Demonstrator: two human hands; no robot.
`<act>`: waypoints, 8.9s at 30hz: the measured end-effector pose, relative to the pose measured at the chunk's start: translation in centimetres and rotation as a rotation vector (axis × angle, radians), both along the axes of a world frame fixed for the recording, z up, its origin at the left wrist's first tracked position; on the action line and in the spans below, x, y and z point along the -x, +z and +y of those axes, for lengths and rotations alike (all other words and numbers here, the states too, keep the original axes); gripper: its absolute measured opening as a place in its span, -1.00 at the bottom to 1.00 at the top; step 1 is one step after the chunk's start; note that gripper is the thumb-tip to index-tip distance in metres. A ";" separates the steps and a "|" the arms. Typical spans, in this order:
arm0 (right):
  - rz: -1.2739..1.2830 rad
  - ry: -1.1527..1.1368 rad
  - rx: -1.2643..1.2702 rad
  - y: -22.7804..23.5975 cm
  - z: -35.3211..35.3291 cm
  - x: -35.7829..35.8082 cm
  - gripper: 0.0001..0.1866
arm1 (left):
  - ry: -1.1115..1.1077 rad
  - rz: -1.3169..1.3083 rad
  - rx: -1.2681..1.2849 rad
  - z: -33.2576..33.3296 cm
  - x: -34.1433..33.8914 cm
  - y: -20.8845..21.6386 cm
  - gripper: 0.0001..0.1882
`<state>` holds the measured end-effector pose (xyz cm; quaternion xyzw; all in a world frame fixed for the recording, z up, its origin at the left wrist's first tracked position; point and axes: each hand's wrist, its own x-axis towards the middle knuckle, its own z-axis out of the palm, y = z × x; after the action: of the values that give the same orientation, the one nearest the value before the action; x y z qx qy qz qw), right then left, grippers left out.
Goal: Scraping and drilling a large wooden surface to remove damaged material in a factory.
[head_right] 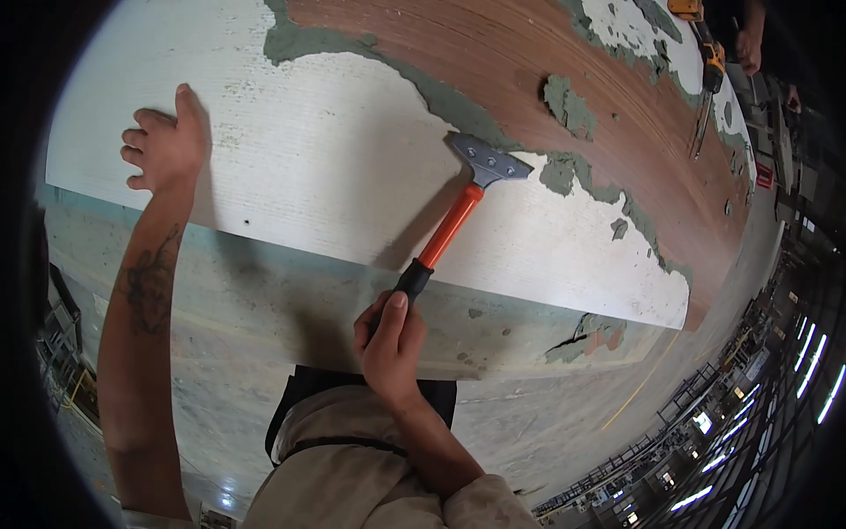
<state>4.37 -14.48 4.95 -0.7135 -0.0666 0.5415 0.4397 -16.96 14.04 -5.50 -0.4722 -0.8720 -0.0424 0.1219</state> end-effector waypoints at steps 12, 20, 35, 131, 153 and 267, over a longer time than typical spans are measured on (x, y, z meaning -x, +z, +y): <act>0.069 0.063 0.000 0.2 -1.0 -3.3 -0.48 | 0.035 -0.055 0.015 0.2 -0.1 0.4 0.08; 0.075 0.361 0.067 3.6 -6.6 -11.9 -0.39 | 0.038 -0.114 0.013 0.6 0.1 0.1 0.14; 0.185 0.379 0.006 -1.1 -5.3 -12.2 -0.31 | 0.033 -0.180 0.072 -0.1 -1.2 2.4 0.11; 0.443 -0.013 0.029 0.7 -2.1 0.1 -0.36 | 0.077 -0.105 0.088 -0.2 -0.7 1.6 -0.03; 0.482 -0.211 -0.122 -0.6 2.7 2.2 -0.36 | 0.015 -0.225 0.120 -0.4 -1.9 2.2 0.10; -0.884 -0.802 -0.170 -2.5 10.4 18.6 -0.45 | -1.238 -0.197 0.258 -2.3 -2.2 6.2 -0.13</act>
<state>-14.18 -4.10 2.44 -0.8029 -0.0119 -0.0217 0.5956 -14.74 11.69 0.69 -0.8932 -0.4431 -0.0429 -0.0636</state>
